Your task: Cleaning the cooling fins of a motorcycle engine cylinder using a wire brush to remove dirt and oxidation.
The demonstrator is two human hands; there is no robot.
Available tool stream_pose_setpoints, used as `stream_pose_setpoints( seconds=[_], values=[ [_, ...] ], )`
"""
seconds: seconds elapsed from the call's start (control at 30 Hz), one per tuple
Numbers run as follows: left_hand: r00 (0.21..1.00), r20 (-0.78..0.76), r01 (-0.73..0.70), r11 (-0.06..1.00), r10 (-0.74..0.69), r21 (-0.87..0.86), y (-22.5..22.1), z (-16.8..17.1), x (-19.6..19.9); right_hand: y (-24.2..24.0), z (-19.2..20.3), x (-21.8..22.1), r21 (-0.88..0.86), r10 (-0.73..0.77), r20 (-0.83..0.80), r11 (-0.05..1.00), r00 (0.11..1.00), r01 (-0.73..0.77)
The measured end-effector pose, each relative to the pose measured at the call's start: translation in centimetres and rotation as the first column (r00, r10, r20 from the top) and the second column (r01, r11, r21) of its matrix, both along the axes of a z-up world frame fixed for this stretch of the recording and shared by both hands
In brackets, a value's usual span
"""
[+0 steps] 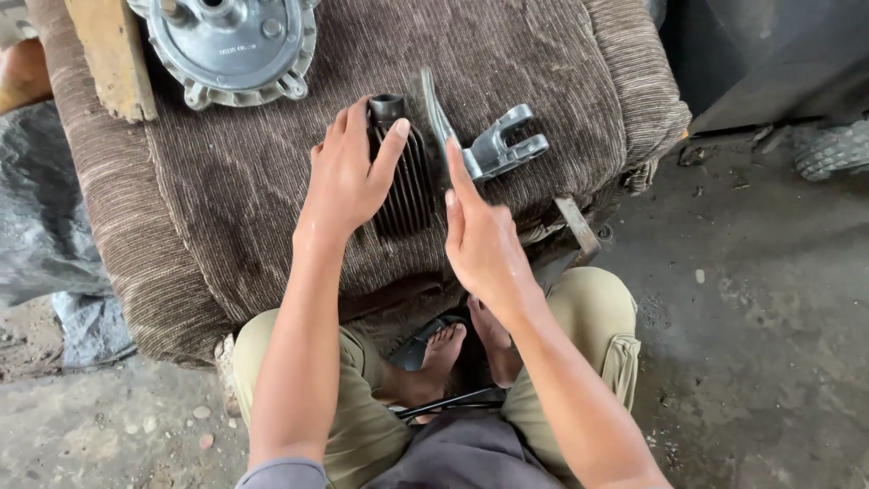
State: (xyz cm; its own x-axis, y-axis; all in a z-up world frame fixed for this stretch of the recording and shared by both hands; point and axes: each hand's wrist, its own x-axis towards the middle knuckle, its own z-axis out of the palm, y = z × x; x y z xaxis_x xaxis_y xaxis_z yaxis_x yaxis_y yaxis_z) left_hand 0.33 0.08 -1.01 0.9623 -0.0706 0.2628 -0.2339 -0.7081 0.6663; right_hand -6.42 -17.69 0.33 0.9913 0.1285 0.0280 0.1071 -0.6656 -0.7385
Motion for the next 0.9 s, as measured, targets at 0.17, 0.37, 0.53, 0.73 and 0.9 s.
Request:
stream_pose_setpoints(
  seconds=[0.17,0.37,0.53,0.73,0.9],
  values=[
    [1.000,-0.018,0.002,1.000,-0.002,-0.020,-0.3,0.7,-0.4,-1.0,-2.9,-4.3,-0.016,-0.002,-0.023,1.000,1.000,0.002],
    [1.000,-0.016,0.001,0.998,-0.002,-0.057,0.1,0.1,-0.7,-1.2,-2.8,-4.4,-0.011,0.001,-0.056,1.000,0.998,-0.001],
    [0.999,-0.053,-0.012,1.000,0.011,-0.015,0.2,-0.1,-0.1,-0.9,1.6,-3.5,-0.051,0.003,-0.181,0.999,0.983,-0.013],
    [0.999,-0.038,-0.026,1.000,0.026,0.004,-0.3,0.1,0.1,0.2,2.2,1.1,-0.148,0.017,-0.092,0.989,0.996,-0.031],
    [0.998,-0.054,-0.017,0.999,0.015,-0.033,-0.1,-0.4,0.2,0.7,1.4,-0.7,-0.059,0.006,-0.014,0.998,1.000,-0.007]
  ],
)
